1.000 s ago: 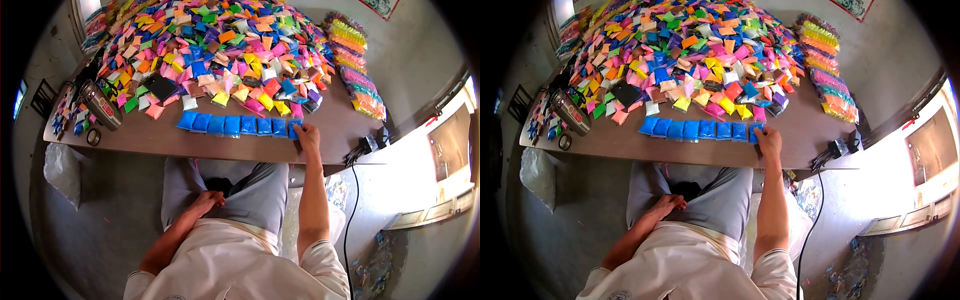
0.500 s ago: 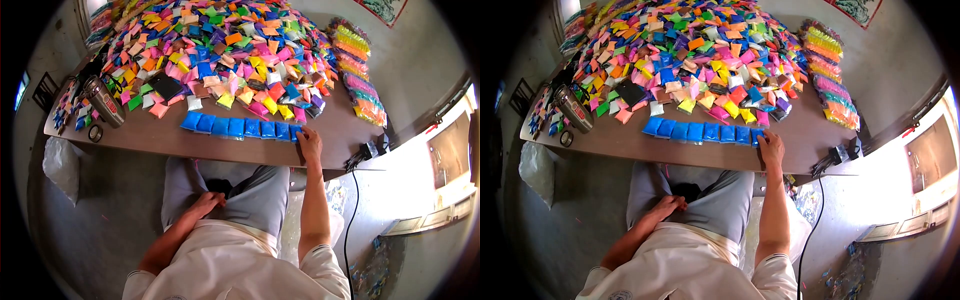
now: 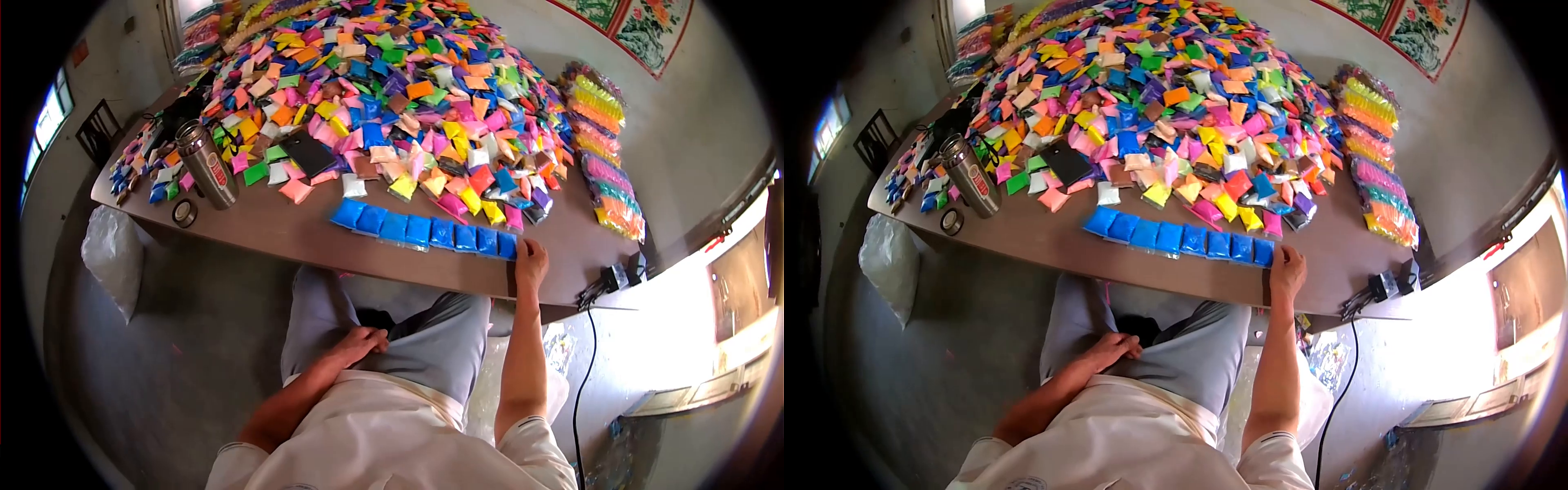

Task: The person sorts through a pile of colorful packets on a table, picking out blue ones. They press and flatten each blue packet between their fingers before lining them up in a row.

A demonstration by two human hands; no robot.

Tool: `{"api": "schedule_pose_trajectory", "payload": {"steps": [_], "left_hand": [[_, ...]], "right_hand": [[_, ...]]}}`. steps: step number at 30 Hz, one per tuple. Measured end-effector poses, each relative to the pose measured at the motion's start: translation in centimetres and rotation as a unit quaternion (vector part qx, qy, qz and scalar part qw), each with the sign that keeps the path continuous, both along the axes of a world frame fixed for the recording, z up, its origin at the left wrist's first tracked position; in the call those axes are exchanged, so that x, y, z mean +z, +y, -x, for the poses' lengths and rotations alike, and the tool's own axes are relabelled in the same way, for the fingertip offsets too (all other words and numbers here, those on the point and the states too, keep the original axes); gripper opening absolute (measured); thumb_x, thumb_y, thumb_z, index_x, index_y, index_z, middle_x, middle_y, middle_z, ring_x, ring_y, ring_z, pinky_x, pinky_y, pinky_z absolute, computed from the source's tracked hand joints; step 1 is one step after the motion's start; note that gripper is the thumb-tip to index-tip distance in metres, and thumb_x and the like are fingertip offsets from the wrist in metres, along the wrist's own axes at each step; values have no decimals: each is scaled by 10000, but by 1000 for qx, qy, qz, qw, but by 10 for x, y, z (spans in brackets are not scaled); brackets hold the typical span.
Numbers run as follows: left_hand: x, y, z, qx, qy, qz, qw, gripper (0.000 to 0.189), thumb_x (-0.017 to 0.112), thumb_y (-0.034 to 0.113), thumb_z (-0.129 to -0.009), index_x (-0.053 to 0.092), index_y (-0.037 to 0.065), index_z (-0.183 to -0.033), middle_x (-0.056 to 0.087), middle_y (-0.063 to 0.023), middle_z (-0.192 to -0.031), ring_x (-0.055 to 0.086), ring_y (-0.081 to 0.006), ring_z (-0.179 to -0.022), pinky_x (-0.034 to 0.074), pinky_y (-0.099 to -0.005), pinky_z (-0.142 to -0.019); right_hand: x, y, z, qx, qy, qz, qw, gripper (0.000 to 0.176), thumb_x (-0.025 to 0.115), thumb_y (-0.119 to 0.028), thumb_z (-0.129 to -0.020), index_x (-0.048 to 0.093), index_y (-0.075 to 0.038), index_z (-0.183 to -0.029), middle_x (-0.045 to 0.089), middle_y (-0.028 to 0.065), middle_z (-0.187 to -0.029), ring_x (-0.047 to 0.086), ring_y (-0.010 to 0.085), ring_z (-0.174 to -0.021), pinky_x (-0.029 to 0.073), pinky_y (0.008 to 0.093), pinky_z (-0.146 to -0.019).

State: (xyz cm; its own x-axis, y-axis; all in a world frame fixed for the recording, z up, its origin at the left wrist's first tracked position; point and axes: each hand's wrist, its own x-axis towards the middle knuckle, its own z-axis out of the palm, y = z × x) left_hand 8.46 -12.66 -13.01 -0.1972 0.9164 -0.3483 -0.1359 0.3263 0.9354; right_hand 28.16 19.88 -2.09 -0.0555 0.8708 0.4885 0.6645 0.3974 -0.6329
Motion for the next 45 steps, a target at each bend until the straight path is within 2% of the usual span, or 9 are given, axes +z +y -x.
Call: {"api": "schedule_pose_trajectory", "payload": {"steps": [5, 10, 16, 20, 26, 32, 35, 42, 45], "left_hand": [[-1, 0, -3, 2, -29, -4, 1000, 379, 493, 337, -890, 611, -3, -772, 610, -46, -753, 556, -114, -709, 449, -253, -700], [-4, -2, -3, -14, -8, 33, 999, 409, 472, 375, -881, 611, 10, -761, 609, -47, -757, 555, -116, -706, 444, -247, -688], [-14, -6, 3, -34, -18, 23, 999, 395, 437, 340, -909, 615, -5, -842, 621, -53, -797, 570, -106, -730, 457, -232, -707], [-19, -3, 6, -22, -93, 15, 995, 361, 446, 307, -923, 602, -14, -871, 613, -56, -828, 571, -108, -743, 457, -232, -725], [-5, 6, 13, -26, -92, -31, 995, 360, 455, 305, -930, 581, -16, -824, 588, -49, -760, 548, -104, -715, 449, -228, -693], [-8, 11, 25, -28, -159, -3, 987, 356, 474, 319, -923, 585, -19, -901, 593, -45, -826, 547, -90, -782, 447, -216, -739], [-6, 13, 28, -25, -176, 2, 984, 367, 471, 329, -923, 583, -21, -907, 590, -52, -819, 548, -94, -778, 447, -213, -742], [-9, 14, 28, -24, -197, 2, 980, 393, 451, 346, -928, 580, -25, -915, 588, -62, -820, 550, -104, -781, 454, -222, -745], [-7, 12, 27, -24, -186, -1, 982, 394, 445, 345, -931, 579, -26, -925, 590, -66, -826, 553, -108, -787, 456, -225, -746]], "right_hand": [[13, -7, 36, 6, 11, -85, 996, 160, 595, -176, -763, 658, -54, -844, 609, 116, -833, 579, 292, -789, 452, 369, -726], [43, 0, 94, 89, 17, -154, 984, 169, 592, -128, -765, 643, -12, -878, 627, 139, -791, 605, 252, -732, 468, 336, -692], [66, -12, 168, 250, 114, -81, 958, 125, 572, -110, -771, 633, -22, -835, 623, 145, -767, 605, 284, -689, 477, 350, -634], [62, -16, 215, 319, 117, -31, 940, 136, 559, -91, -770, 631, -14, -856, 625, 147, -766, 614, 264, -691, 480, 331, -641], [75, -34, 280, 402, 106, -50, 908, 137, 556, -88, -769, 629, -13, -858, 628, 151, -784, 615, 306, -738, 484, 350, -664], [62, -18, 335, 403, 11, -34, 914, 264, 559, -150, -763, 576, 15, -968, 587, 211, -978, 567, 350, -891, 462, 385, -788], [58, -15, 350, 311, -155, -30, 937, 464, 624, -202, -702, 473, 59, -1055, 517, 248, -1092, 456, 390, -1060, 391, 422, -900], [53, -7, 356, 304, -197, -45, 931, 365, 602, -160, -705, 513, 33, -1002, 544, 222, -1041, 494, 384, -1002, 432, 427, -840], [52, 7, 348, 344, -141, -72, 926, 251, 572, -129, -710, 557, 10, -918, 587, 206, -929, 541, 387, -906, 449, 443, -792]]}}
